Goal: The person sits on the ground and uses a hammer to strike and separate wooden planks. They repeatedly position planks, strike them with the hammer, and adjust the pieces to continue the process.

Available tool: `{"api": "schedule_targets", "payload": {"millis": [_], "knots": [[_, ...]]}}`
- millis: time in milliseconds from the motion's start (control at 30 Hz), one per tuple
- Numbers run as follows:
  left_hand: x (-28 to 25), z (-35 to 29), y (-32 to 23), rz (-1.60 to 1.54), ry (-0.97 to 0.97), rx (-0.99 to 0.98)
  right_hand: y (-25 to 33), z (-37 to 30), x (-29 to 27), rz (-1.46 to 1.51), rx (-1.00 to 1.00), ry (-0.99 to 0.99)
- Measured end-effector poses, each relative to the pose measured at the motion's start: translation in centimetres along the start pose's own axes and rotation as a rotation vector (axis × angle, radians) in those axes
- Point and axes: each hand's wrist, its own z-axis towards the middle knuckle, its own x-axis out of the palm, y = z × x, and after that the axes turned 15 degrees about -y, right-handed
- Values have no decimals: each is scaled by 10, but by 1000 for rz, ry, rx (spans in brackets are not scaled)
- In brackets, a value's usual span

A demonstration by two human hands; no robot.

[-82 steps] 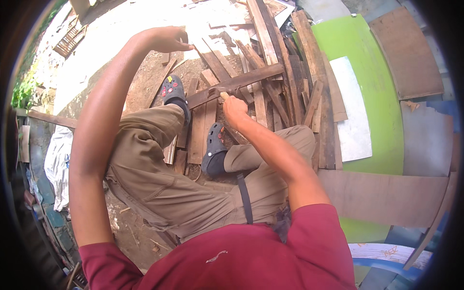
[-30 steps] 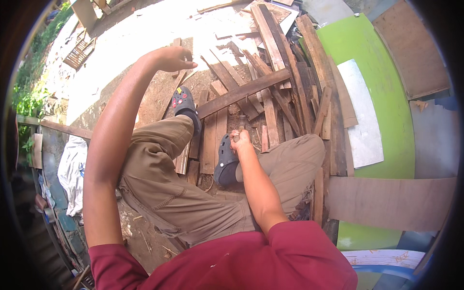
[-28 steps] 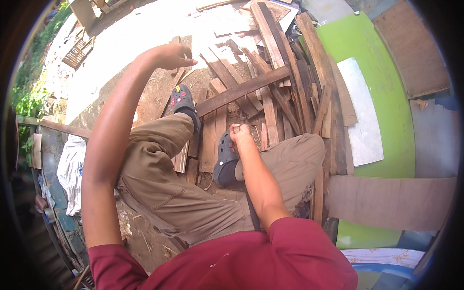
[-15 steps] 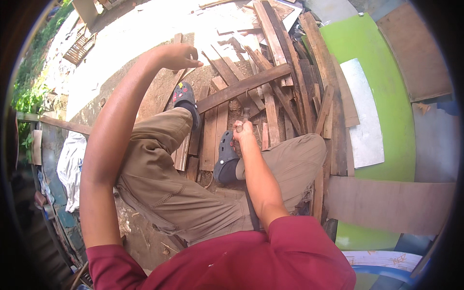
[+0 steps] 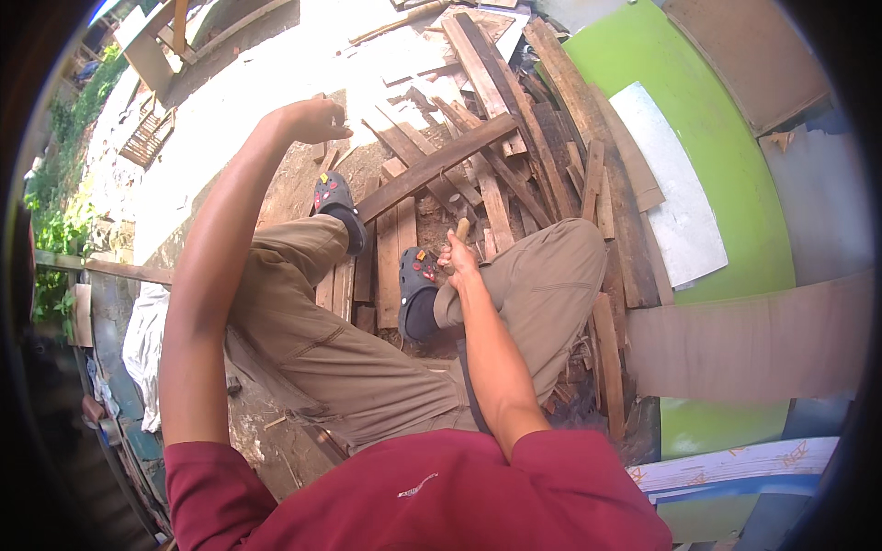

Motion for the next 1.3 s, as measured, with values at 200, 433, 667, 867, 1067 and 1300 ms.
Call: {"api": "schedule_targets", "payload": {"millis": [200, 433, 667, 867, 1067, 1300], "knots": [[-22, 22, -33, -40, -67, -28, 9, -59, 11, -63, -185, 127], [85, 79, -5, -458, -136, -222, -26, -33, -11, -27, -155, 31], [299, 57, -68, -343, 102, -533, -9, -25, -32, -97, -148, -48], [331, 66, -97, -501, -87, -656, -4, -15, -48, -30, -99, -129], [330, 85, -92, -313, 42, -584, -1, -13, -54, -45, 17, -171], [330, 103, -93, -115, 61, -522, -24, 1, -65, -51, 89, -158]]}}
